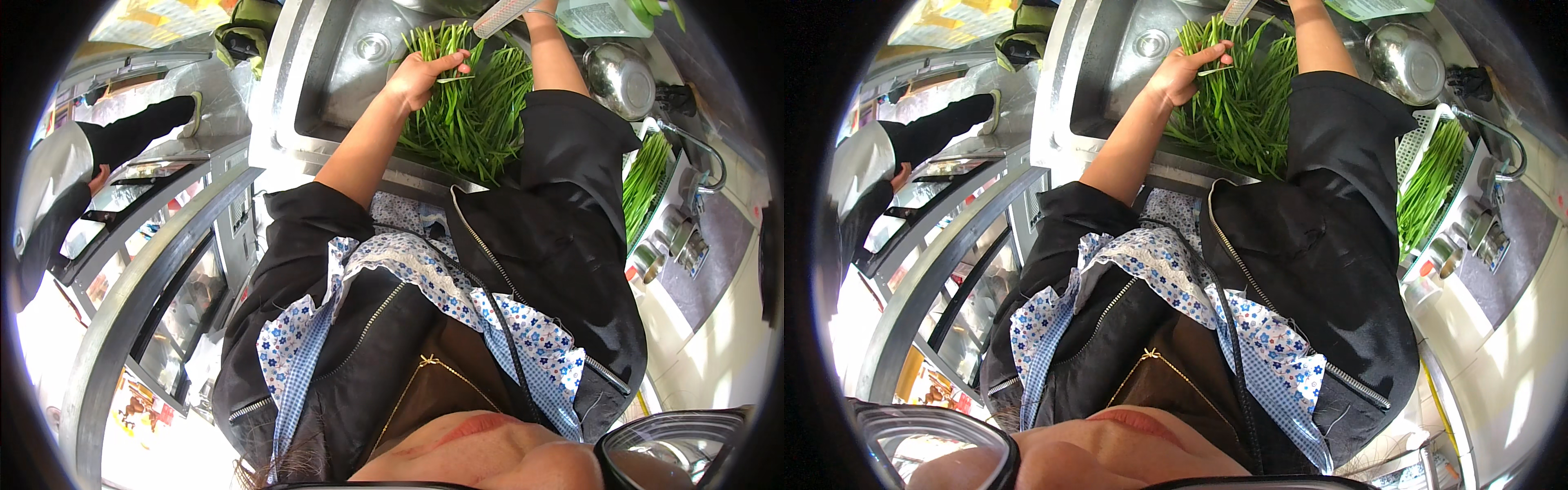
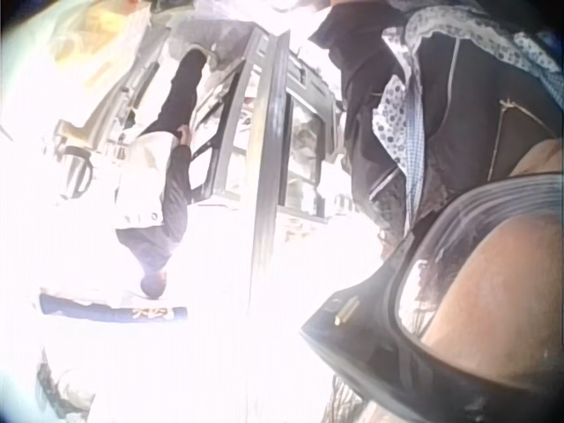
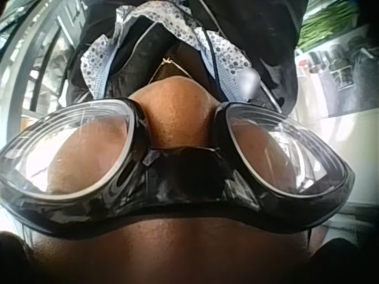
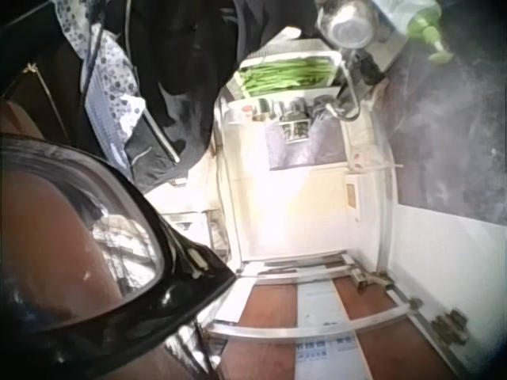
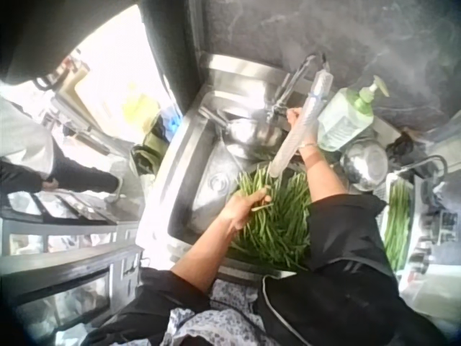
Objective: The person retrieves a bag of green vegetables from a refrigerator, places them in a sink, and washes them under running water. The person repeatedly rinses and sorts the vegetables by hand, then transfers them to a white basket beside the sink.
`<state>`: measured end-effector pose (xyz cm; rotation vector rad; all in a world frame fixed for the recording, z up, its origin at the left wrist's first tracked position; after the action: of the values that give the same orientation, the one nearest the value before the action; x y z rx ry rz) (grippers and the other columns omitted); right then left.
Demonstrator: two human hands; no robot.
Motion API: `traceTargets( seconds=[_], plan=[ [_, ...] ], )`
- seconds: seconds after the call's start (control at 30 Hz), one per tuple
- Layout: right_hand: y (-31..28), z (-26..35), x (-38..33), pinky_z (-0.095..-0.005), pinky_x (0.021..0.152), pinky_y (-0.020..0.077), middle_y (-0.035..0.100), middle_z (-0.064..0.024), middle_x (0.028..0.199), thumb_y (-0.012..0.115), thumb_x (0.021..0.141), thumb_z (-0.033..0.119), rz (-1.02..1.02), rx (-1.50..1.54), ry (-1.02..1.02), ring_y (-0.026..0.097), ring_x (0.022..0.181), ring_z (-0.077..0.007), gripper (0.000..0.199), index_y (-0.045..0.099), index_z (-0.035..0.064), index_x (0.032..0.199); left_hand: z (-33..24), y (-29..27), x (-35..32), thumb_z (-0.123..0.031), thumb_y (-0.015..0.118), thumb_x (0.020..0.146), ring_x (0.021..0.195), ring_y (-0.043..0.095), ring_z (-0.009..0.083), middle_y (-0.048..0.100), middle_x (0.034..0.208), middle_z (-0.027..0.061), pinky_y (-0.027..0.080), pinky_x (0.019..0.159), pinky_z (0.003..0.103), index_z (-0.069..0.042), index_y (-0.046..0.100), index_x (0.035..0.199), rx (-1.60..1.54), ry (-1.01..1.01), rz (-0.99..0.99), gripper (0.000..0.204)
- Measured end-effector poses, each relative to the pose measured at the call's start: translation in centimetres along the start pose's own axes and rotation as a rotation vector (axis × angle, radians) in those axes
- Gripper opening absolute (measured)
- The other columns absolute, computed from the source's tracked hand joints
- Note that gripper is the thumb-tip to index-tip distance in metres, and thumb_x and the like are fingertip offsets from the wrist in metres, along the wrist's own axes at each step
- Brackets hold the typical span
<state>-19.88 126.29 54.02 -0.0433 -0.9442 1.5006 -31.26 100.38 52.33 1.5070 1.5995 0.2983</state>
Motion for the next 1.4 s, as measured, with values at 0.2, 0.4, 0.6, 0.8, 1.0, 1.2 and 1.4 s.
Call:
traceTargets(
  seconds=[0.2, 0.4, 0.6, 0.8, 1.0, 1.2, 1.4],
  plan=[
    [-0.1, 0.3, -0.5, -0.0335, 0.067, 0.0486, 0.065, -0.0105, 0.075, 0.064, 0.085, 0.024, -0.034, -0.082, -0.078, 0.062, 0.072, -0.0229, 0.021, 0.065, 0.0031, 0.085, -0.1, 0.2, 0.2, -0.016, 0.063, 0.088, 0.077, 0.062, 0.0130, 0.064, 0.082, 0.0020, 0.055, 0.066, 0.029, -0.004, 0.063, 0.104, -0.009, -0.021, 0.002, 0.020],
    [0.2, -0.1, -0.3, -0.0362, 0.070, 0.0494, 0.067, -0.0135, 0.080, 0.065, 0.084, 0.025, -0.047, -0.122, -0.109, 0.065, 0.077, -0.0280, 0.021, 0.065, 0.0037, 0.085, -0.1, 0.0, 0.0, -0.016, 0.064, 0.088, 0.077, 0.062, 0.0133, 0.065, 0.082, 0.0018, 0.055, 0.067, 0.030, -0.004, 0.064, 0.104, 0.005, 0.011, 0.007, 0.020],
    [-2.9, 4.1, -3.3, -0.0371, 0.068, 0.0501, 0.067, -0.0160, 0.086, 0.060, 0.086, 0.017, -0.010, -0.161, -0.233, 0.064, 0.074, -0.0273, 0.020, 0.062, -0.0014, 0.093, 0.4, -1.4, 0.0, -0.015, 0.063, 0.088, 0.078, 0.062, 0.0134, 0.065, 0.084, 0.0025, 0.054, 0.068, 0.031, -0.004, 0.064, 0.105, -0.026, 0.009, -0.081, 0.020],
    [-1.9, 9.7, -14.3, -0.0397, 0.058, 0.0473, 0.062, -0.0121, 0.067, 0.058, 0.085, 0.046, 0.677, -0.216, -0.076, 0.061, 0.064, -0.0295, 0.040, 0.063, 0.0094, 0.071, 1.2, -4.8, -1.2, -0.017, 0.059, 0.090, 0.081, 0.060, 0.0129, 0.065, 0.090, 0.0019, 0.053, 0.071, 0.033, -0.006, 0.064, 0.111, -0.078, -0.006, -0.329, 0.025],
    [-1.6, 9.5, -15.9, -0.0311, 0.051, 0.0386, 0.051, -0.0031, 0.061, 0.063, 0.087, 0.034, 0.647, -0.003, 0.168, 0.047, 0.055, -0.0117, 0.031, 0.059, 0.0038, 0.079, 2.2, -3.2, -1.4, -0.013, 0.062, 0.087, 0.074, 0.062, 0.0149, 0.066, 0.086, 0.0057, 0.053, 0.064, 0.030, -0.002, 0.065, 0.104, -0.077, 0.102, -0.204, 0.021],
    [-1.7, 7.2, -17.2, -0.0214, 0.058, 0.0416, 0.059, 0.0009, 0.076, 0.063, 0.089, 0.025, 0.667, 0.673, 0.626, 0.050, 0.063, -0.0064, 0.028, 0.064, 0.0002, 0.101, 0.9, -1.3, -1.8, -0.012, 0.059, 0.089, 0.081, 0.064, 0.0168, 0.067, 0.092, 0.0103, 0.053, 0.074, 0.030, -0.001, 0.061, 0.111, 0.116, 0.133, -0.067, 0.025],
    [-2.3, 7.6, -17.7, -0.0272, 0.048, 0.0480, 0.063, -0.0101, 0.075, 0.053, 0.089, 0.009, 0.589, 1.045, 0.981, 0.060, 0.055, -0.0167, 0.010, 0.061, 0.0032, 0.093, 0.4, -1.2, -2.4, -0.015, 0.055, 0.093, 0.081, 0.065, 0.0161, 0.067, 0.093, 0.0118, 0.054, 0.074, 0.031, 0.000, 0.058, 0.113, 0.153, 0.087, -0.054, 0.026]
  ],
)
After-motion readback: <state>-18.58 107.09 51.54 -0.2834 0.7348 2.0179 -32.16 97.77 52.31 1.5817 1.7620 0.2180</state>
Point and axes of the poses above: each hand's wrist, its own x-axis towards the middle knuckle, its own y-axis out of the palm, z = x × y, the point moved 2 cm from there along x, towards the middle knuckle
